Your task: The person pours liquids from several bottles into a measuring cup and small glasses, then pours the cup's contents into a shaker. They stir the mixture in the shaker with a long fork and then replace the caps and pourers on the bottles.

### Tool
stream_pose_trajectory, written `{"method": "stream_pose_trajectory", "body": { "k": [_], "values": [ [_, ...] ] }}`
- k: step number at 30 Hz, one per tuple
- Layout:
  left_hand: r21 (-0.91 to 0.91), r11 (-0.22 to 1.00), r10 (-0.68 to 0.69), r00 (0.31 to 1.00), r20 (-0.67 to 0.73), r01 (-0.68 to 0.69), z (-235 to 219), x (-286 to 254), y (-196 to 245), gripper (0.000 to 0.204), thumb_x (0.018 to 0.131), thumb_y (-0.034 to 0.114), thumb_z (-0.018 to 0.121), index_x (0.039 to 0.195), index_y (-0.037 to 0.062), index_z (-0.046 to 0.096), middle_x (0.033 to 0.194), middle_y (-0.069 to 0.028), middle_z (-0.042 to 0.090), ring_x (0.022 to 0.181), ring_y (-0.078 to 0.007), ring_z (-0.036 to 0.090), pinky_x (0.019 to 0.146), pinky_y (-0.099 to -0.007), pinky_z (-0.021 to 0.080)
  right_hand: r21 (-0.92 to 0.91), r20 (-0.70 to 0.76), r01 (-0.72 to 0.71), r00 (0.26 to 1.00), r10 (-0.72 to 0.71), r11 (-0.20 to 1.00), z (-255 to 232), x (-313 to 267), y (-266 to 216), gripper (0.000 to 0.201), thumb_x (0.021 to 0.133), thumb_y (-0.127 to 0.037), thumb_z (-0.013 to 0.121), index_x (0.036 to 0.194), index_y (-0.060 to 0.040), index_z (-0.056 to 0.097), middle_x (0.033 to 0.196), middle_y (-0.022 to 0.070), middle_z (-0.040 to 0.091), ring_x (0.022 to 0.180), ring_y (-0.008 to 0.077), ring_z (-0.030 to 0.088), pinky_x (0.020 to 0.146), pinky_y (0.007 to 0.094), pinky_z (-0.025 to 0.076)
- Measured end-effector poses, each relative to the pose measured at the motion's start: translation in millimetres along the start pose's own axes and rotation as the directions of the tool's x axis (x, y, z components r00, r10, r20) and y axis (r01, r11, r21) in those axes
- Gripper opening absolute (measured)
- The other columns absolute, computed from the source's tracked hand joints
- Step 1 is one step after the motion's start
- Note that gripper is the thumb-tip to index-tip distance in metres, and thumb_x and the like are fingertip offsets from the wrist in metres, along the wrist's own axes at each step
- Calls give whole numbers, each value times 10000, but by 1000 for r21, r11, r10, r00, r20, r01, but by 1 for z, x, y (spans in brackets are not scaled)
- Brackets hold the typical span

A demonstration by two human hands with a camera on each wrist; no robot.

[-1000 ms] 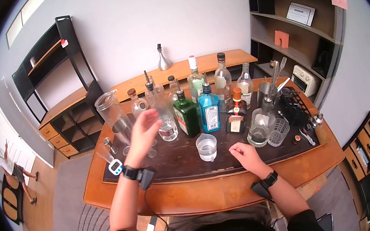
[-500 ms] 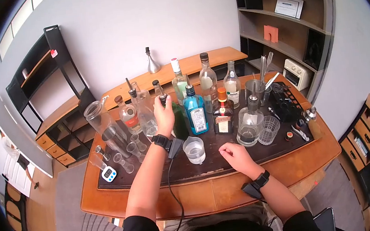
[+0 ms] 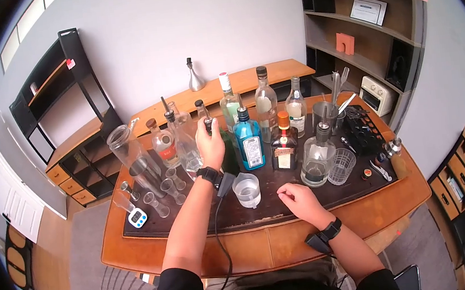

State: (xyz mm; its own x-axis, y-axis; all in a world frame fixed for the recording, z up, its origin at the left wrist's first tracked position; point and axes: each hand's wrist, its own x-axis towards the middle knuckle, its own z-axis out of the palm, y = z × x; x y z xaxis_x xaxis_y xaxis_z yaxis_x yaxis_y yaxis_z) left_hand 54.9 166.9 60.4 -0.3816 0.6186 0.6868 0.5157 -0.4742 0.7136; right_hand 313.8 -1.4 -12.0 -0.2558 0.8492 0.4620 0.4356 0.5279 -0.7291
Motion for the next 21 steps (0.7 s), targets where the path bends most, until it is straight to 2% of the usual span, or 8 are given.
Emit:
{"method": "stream_pose_trajectory", "body": {
  "k": [8,10,14,19,20,21],
  "values": [
    [-136,990,-20,1000,6,20,0,3,0,351,990,261,634,1210,-12,625,981,-159,703,921,-284,670,842,-393,504,-24,14,-19,1000,20,1000,2,-1,4,104,925,-90,674,1006,-23,671,815,108,670,686,191,629,639,315,502],
    [-175,983,-45,998,45,53,-1,3,2,353,989,260,637,1211,-13,623,976,-147,706,913,-264,669,835,-382,504,-25,18,-17,1000,18,1000,1,0,3,104,925,-89,674,1005,-23,670,819,110,671,690,193,633,641,316,503],
    [-147,989,2,1000,11,0,1,6,-4,353,989,260,636,1218,-9,624,952,-147,704,888,-267,668,819,-385,505,-17,22,-30,999,31,999,1,-1,3,106,924,-86,674,1006,-20,667,830,113,675,707,199,645,645,319,507],
    [5,1000,-15,1000,23,15,-2,6,-1,309,992,264,635,1131,-13,628,919,-154,685,851,-255,651,790,-377,502,-34,43,-20,999,21,999,0,-1,3,118,923,-88,675,1020,-22,664,837,112,675,714,202,649,647,321,507],
    [5,1000,-14,1000,23,14,-3,7,3,309,992,264,635,1131,-13,628,919,-154,685,851,-255,651,790,-377,502,-40,53,-16,998,18,999,-1,-1,3,122,923,-88,676,1025,-23,663,839,111,675,713,202,647,647,322,507],
    [-29,997,-74,996,58,76,-5,6,7,292,993,259,637,1100,-13,622,910,-152,679,838,-253,642,787,-377,501,-40,52,-17,998,19,999,0,-1,3,122,923,-88,676,1025,-23,663,839,111,675,713,202,647,647,322,507]
  ]
}}
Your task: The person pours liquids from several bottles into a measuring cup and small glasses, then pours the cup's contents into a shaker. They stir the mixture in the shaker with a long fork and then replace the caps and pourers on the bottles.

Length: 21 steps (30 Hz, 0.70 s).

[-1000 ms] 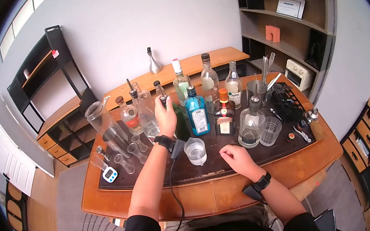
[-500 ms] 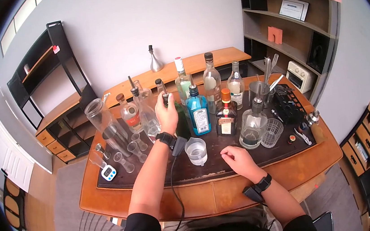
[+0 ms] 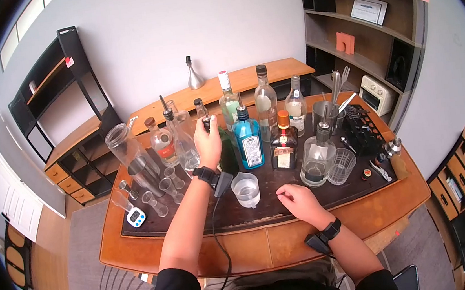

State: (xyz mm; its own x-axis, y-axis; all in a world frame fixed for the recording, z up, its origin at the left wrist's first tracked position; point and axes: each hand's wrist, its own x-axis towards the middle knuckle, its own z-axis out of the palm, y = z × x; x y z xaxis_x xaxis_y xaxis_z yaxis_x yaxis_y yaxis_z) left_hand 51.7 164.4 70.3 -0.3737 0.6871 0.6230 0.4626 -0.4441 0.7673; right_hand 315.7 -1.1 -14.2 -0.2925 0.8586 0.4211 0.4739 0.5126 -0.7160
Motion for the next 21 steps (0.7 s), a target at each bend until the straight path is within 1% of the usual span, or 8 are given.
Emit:
{"method": "stream_pose_trajectory", "body": {
  "k": [1,2,4,9,11,18,20,21],
  "values": [
    [-35,997,-60,998,36,62,-1,-1,1,278,993,254,638,1069,-13,617,901,-150,672,826,-251,633,784,-377,500,-3,-1,1,1000,-1,1000,0,0,0,123,922,-90,678,1025,-25,662,835,111,672,709,202,643,646,323,506],
    [-35,997,-60,998,36,62,0,0,-2,278,993,254,638,1069,-13,617,901,-150,672,826,-251,633,784,-377,500,-6,-2,3,1000,-3,1000,0,0,0,125,921,-91,680,1026,-26,662,831,110,670,705,202,640,645,324,505],
    [-157,987,19,1000,20,-15,1,1,-7,251,997,235,636,1059,-6,605,896,-143,660,809,-242,615,782,-375,497,-6,2,-3,1000,3,1000,1,0,-1,127,919,-92,683,1025,-26,662,825,110,667,700,202,636,643,324,504],
    [-85,994,71,997,3,-70,0,2,-13,245,1001,220,628,1097,-3,593,926,-147,661,840,-258,625,797,-384,497,0,12,-9,1000,9,1000,0,0,0,134,916,-100,687,1027,-27,664,812,108,660,692,204,629,639,327,501],
    [-83,993,79,997,6,-78,-1,2,-16,252,1003,222,624,1113,-2,590,936,-150,663,852,-264,629,802,-386,497,-22,39,-50,998,51,999,-2,0,-5,123,911,-134,673,994,-43,663,893,153,705,812,332,683,692,414,536],
    [-97,995,-15,998,58,21,-3,4,4,281,1028,263,585,1094,-10,590,881,-153,667,823,-254,640,776,-380,498,-23,69,-73,995,74,997,-2,-1,-6,137,912,-146,676,1003,-44,664,875,153,701,794,325,685,685,412,536],
    [-116,992,-47,996,74,56,-3,5,5,284,1032,268,577,1078,-11,593,858,-149,667,804,-246,641,766,-378,498,-29,61,-56,996,57,998,0,-1,-1,155,915,-127,687,1036,-32,668,846,127,681,718,238,656,657,350,510],
    [-114,991,-58,996,71,66,-3,7,5,279,1034,267,574,1067,-9,598,840,-144,666,787,-240,638,754,-377,498,-29,60,-57,996,59,998,0,-2,-1,155,915,-127,687,1036,-32,668,846,127,681,718,238,656,657,350,510]
  ]
}}
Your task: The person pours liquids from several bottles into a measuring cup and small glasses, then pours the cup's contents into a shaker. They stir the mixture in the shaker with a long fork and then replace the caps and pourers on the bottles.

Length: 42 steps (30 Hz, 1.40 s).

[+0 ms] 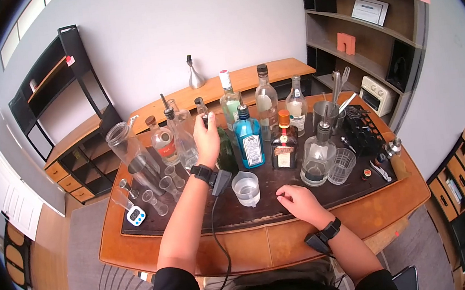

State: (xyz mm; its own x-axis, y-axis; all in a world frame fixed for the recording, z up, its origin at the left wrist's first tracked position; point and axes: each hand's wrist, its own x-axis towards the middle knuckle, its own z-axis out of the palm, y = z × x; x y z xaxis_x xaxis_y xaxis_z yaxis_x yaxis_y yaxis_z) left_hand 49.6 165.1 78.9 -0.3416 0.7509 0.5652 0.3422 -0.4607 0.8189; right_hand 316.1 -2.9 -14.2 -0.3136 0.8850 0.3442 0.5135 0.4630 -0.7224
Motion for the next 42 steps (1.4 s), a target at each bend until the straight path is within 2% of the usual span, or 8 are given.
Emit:
{"method": "stream_pose_trajectory", "body": {
  "k": [2,11,20,23,26,30,34,42],
  "values": [
    [1,1000,-9,1000,-3,9,-1,3,5,275,1036,265,570,1055,-8,602,821,-138,665,770,-233,636,742,-377,497,-12,15,-1,1000,1,1000,-2,1,-4,156,915,-163,680,1014,-44,661,865,154,699,783,318,687,687,413,536],
    [105,993,-55,998,28,52,-8,19,5,408,1017,372,589,1038,-35,614,811,-155,647,748,-242,594,719,-384,476,-30,65,-34,997,36,999,-3,-1,-3,168,918,-176,679,1022,-46,661,864,159,696,783,320,683,686,420,532],
    [127,985,-128,988,87,117,-20,29,18,391,1043,358,570,1072,-22,662,927,-34,666,860,-95,558,782,-271,456,-53,64,-15,998,18,998,-3,-1,-1,172,914,-182,686,1027,-55,662,842,147,689,772,324,674,679,427,527],
    [-177,980,100,994,50,-90,-18,27,25,300,1030,273,594,1130,-7,630,958,-46,666,884,-107,569,794,-299,478,-62,64,-15,998,19,998,-3,-1,-1,175,914,-185,689,1028,-54,662,847,149,692,781,328,677,683,431,528],
    [-194,970,166,980,106,-144,-23,5,52,296,1023,258,601,1161,-2,628,1010,-71,673,941,-122,589,850,-298,481,-44,29,15,999,-13,999,-1,-1,1,178,910,-176,694,1036,-53,664,823,143,678,746,315,661,672,415,524],
    [110,870,418,838,351,-480,-27,-55,93,313,906,201,704,1146,14,634,1161,-173,655,1170,-355,591,1000,-437,465,59,-92,27,996,-21,998,-6,1,-14,197,909,-137,708,1079,-49,665,809,102,656,691,236,636,640,353,509],
    [140,651,510,567,647,-746,-26,-99,110,358,855,259,760,1127,50,660,1224,-142,638,1228,-356,563,1058,-478,436,200,-239,110,969,-60,974,-9,-2,-16,314,886,-67,747,1180,-41,640,853,18,619,707,97,599,633,256,474],
    [129,525,455,405,793,-842,-18,-129,123,380,772,231,797,1106,90,684,1208,-97,630,1234,-327,554,1067,-468,428,758,-257,153,963,76,634,-2,-2,-9,314,918,-4,704,1201,-20,568,997,40,645,827,110,639,752,261,523]
  ]
}}
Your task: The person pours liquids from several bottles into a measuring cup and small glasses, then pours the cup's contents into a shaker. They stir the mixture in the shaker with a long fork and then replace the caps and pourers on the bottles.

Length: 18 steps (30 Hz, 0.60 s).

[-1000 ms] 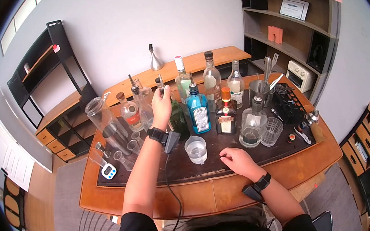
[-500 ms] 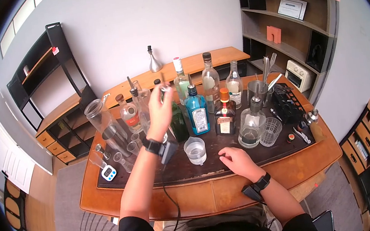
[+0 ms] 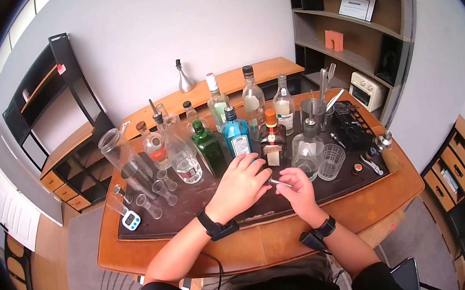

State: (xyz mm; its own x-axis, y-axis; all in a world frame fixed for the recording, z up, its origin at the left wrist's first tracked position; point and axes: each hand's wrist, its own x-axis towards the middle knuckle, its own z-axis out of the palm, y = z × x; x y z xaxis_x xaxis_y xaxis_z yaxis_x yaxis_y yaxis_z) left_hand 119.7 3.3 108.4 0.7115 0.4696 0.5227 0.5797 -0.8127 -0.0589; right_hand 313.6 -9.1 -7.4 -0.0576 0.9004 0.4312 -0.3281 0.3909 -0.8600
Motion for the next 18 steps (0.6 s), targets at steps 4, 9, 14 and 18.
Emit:
{"method": "stream_pose_trajectory", "body": {
  "k": [4,9,14,18],
  "values": [
    [50,999,-3,1000,26,2,4,-1,-1,394,776,238,798,1120,87,681,1196,-100,634,1230,-324,557,1062,-463,431,21,-64,-30,997,31,999,-3,1,-4,127,935,18,674,1028,-13,592,918,59,676,811,121,668,733,248,547],
    [-50,997,-66,998,-3,65,-28,0,-3,531,791,305,808,1237,68,644,1230,-123,641,1231,-334,563,1058,-463,432,41,-92,-79,992,83,996,-5,3,-5,58,927,25,665,946,3,614,869,90,696,772,147,688,714,272,566],
    [-173,967,-191,981,-11,187,-96,-18,-23,478,845,238,777,1251,32,632,1236,-169,632,1172,-361,596,1005,-435,485,32,-133,-60,989,63,998,-11,8,-7,71,922,27,674,948,-8,617,870,71,689,765,138,682,695,254,550],
    [-83,961,-263,964,25,264,-129,-47,-34,415,864,232,760,1204,22,648,1190,-166,652,1103,-364,624,949,-437,511,36,-127,-54,990,58,998,-13,8,-4,92,916,21,692,957,-16,618,879,56,686,762,124,678,680,237,539]
  ]
}}
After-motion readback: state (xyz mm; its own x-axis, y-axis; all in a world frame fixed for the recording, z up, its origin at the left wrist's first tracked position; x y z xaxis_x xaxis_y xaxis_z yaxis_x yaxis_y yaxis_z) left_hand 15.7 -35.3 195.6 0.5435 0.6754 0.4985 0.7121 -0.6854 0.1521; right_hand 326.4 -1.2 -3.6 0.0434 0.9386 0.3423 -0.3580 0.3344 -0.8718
